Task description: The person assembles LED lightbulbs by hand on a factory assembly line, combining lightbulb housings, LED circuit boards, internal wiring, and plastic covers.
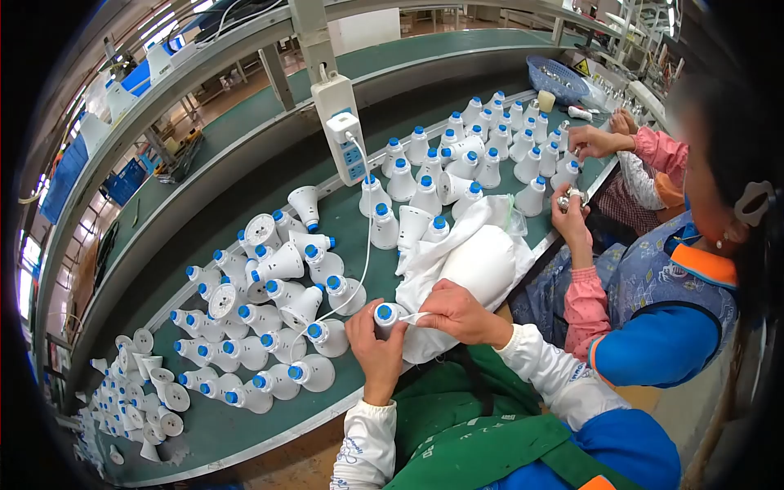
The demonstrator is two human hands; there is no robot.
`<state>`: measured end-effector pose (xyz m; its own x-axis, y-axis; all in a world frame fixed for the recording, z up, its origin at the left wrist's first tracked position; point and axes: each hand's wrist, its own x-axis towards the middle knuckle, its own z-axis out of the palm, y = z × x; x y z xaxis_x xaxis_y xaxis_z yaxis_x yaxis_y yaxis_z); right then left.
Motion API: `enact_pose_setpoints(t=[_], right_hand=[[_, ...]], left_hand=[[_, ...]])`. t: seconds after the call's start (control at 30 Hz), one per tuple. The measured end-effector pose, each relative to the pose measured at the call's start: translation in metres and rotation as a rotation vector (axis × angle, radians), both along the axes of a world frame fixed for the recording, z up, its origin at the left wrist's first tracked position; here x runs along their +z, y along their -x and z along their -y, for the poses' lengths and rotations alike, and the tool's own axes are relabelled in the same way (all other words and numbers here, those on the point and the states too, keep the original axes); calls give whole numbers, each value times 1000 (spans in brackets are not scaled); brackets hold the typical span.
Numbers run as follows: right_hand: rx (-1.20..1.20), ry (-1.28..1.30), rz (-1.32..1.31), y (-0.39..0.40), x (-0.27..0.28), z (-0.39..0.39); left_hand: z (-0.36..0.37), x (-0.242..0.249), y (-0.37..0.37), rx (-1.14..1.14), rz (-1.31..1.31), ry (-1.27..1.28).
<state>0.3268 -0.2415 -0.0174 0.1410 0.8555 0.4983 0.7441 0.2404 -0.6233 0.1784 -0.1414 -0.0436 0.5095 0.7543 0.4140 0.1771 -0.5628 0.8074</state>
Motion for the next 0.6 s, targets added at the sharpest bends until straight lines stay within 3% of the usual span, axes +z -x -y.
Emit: enact_pose_setpoints(t=[0.17,0.6], right_hand=[[-19,-75,-65,6,-6,-2],[-30,-118,8,2,-8,-10]], left_hand=[[5,1,0,50,10,155],[1,-6,0,56,-43,49]])
